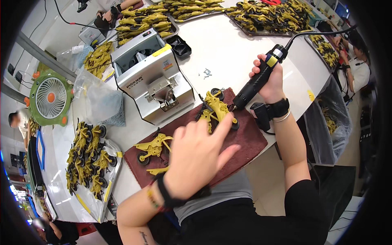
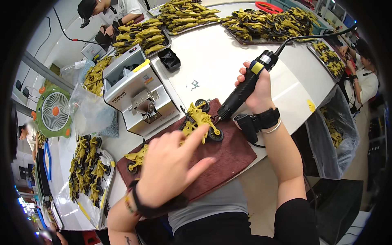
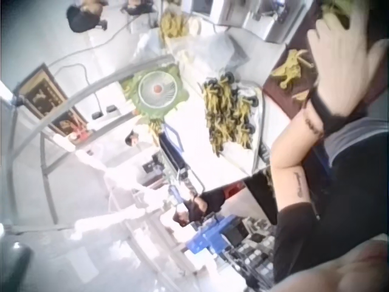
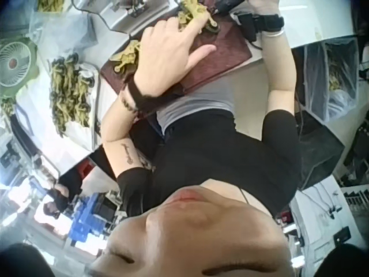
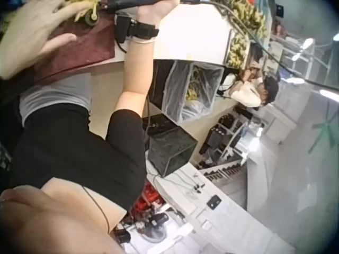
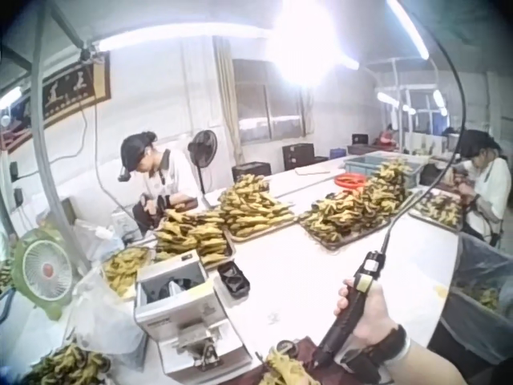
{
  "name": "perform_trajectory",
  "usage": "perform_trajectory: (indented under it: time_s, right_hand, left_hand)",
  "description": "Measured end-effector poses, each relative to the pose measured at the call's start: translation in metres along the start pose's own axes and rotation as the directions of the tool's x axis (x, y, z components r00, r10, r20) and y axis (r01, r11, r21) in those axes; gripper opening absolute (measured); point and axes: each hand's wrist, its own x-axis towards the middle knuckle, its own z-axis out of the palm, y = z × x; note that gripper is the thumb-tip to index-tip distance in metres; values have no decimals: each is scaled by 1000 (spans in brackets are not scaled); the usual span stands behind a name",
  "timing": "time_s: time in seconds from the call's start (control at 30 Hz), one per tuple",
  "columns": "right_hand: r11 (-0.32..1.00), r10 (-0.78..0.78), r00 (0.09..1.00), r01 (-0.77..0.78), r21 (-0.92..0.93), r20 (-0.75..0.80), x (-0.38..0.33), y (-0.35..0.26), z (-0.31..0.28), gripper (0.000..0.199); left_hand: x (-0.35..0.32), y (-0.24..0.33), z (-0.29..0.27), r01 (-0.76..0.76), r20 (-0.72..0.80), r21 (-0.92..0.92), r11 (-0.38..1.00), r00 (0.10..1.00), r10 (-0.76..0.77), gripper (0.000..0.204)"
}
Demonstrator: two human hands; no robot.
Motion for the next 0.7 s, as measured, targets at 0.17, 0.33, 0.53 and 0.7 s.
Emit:
perform_trajectory:
  time_s: [0.17, 0.33, 0.53, 0.7]
  right_hand:
    - [1000, -5, 1000, 5, 9, -20, 0, 2, -3, 15]
    - [999, 31, 999, -30, 39, -23, 5, -3, -12, 17]
    - [1000, 0, 1000, 0, 15, -26, 8, -6, -11, 20]
    - [1000, 5, 999, -4, 5, -40, 5, -4, -10, 16]
  left_hand:
    - [33, -5, 49, -83, 8, 79, 993, 997, 83, 44]
    - [31, -19, 25, -92, -47, -216, 972, 995, 84, 32]
    - [-14, -30, 21, -272, 259, -251, 929, 906, 335, 29]
    - [-23, -36, 14, -289, 202, -197, 937, 923, 327, 27]
